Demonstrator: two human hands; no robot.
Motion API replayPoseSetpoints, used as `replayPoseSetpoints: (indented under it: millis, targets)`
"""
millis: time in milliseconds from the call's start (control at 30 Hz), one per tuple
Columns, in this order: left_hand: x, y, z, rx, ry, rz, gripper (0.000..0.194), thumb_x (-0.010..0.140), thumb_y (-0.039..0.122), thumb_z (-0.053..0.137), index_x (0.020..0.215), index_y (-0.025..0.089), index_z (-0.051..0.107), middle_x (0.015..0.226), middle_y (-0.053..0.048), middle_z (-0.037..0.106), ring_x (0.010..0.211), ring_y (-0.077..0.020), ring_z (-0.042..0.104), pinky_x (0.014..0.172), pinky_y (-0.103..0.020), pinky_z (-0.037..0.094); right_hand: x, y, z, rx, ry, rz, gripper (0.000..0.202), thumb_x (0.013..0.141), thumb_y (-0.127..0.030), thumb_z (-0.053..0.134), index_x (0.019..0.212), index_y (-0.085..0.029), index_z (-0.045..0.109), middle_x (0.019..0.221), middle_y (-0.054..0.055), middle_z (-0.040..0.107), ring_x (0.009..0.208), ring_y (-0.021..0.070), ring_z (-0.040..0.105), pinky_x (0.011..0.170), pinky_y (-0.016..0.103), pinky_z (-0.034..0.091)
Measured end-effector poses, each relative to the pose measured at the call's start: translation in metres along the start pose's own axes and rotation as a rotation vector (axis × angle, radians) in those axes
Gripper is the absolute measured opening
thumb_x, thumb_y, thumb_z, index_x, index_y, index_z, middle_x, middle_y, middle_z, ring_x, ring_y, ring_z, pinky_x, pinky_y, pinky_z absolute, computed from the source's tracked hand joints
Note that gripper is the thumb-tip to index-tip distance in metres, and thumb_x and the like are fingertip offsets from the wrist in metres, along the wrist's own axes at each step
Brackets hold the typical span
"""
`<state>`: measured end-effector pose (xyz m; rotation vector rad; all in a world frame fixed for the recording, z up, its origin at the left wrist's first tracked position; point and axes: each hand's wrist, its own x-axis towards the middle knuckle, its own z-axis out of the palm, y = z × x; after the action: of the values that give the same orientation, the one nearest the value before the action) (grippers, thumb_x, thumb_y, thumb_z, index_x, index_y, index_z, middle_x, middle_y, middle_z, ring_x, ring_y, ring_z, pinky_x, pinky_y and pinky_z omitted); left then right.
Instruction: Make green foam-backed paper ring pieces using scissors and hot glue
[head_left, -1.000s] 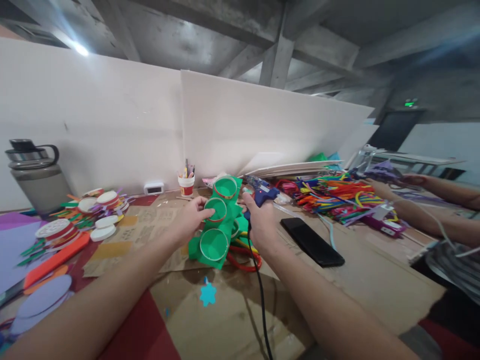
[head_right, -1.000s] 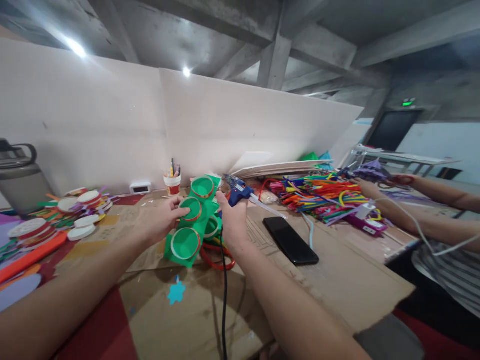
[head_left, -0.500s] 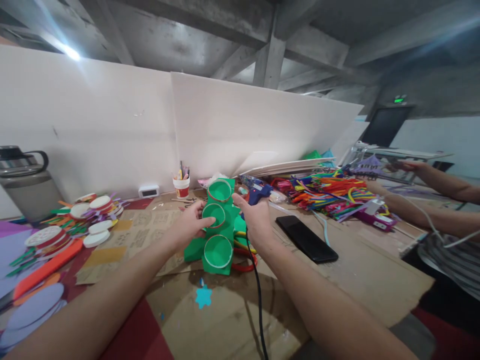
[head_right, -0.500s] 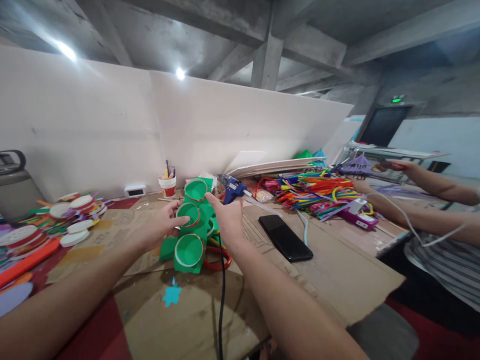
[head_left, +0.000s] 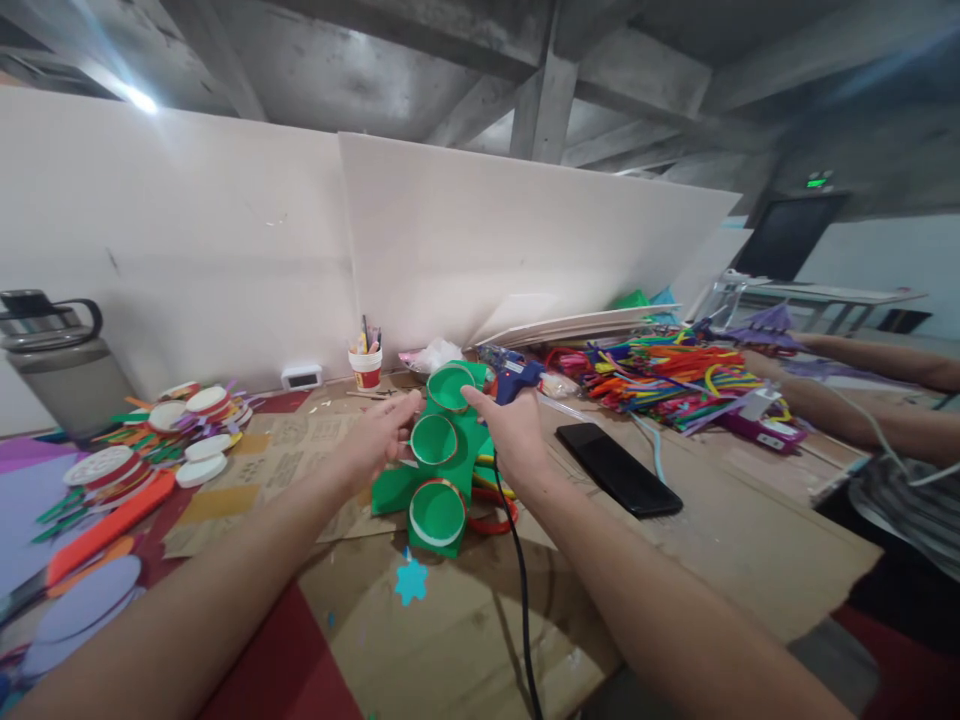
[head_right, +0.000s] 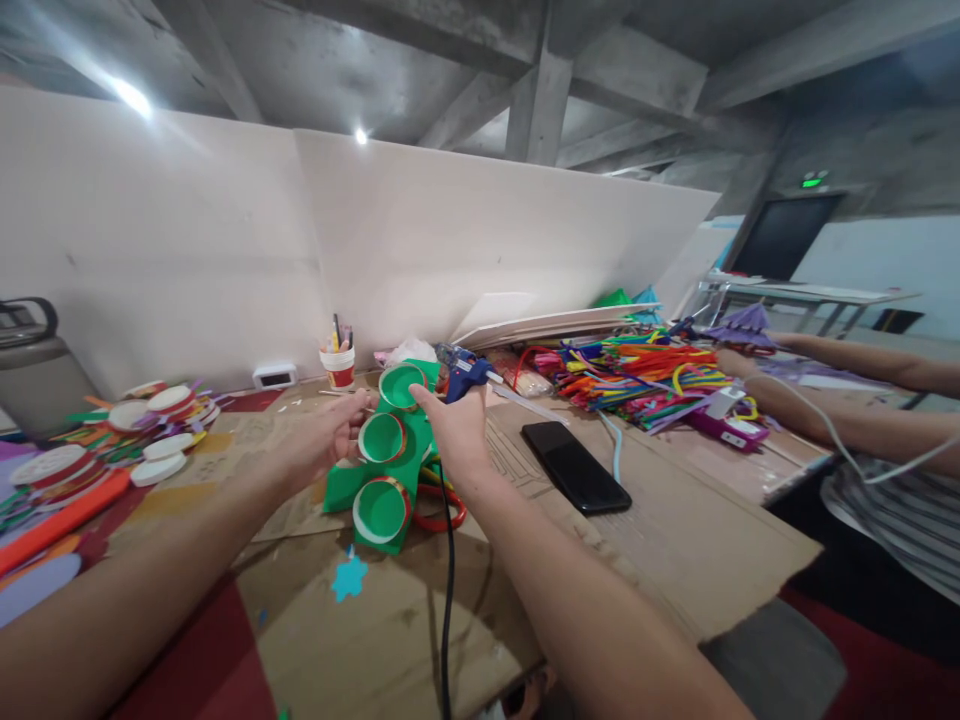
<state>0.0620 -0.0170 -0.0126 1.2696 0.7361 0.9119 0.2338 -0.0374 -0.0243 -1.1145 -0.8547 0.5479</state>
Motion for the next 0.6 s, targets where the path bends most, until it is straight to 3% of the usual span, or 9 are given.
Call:
replayPoseSetpoints:
  millis: [100,367,600]
  targets:
    - [0.002,0.004,0.0,-0.006,0.041,0.023,0.045,0.072,0.057,0.071,0.09,0.016,0.063,0.077,-0.002,0.061,0.061,-0.0118,0.057,0.053,-0.025,0.049,-0.003,-0.002,0.001,-0.015,0.002,0.025,0.056,0.054,-0.042,0.083,0.1,-0.022,0.055,0.084,0.003,0.068,0.078,0.0218,0.065,0.06,0.03,0.047]
    - [0.016,0.004,0.005,0.026,0.016,0.044,0.037,0.073,0.051,0.074,0.089,0.017,0.068,0.07,0.0,0.062,0.056,-0.0106,0.056,0.054,-0.023,0.048,-0.006,-0.008,0.002,0.069,-0.03,0.077,0.05,0.058,-0.039,0.08,0.095,-0.022,0.053,0.09,0.004,0.068,0.075,0.0203,0.064,0.059,0.029,0.048]
    - [0.03,-0.003,-0.007,-0.024,0.077,0.09,0.033,0.071,0.041,0.077,0.089,0.014,0.07,0.075,-0.004,0.068,0.058,-0.0123,0.059,0.053,-0.023,0.049,0.0,0.002,0.003,0.149,-0.029,0.081,0.041,0.064,-0.042,0.078,0.09,-0.023,0.052,0.073,-0.002,0.063,0.063,0.0164,0.06,0.054,0.028,0.048]
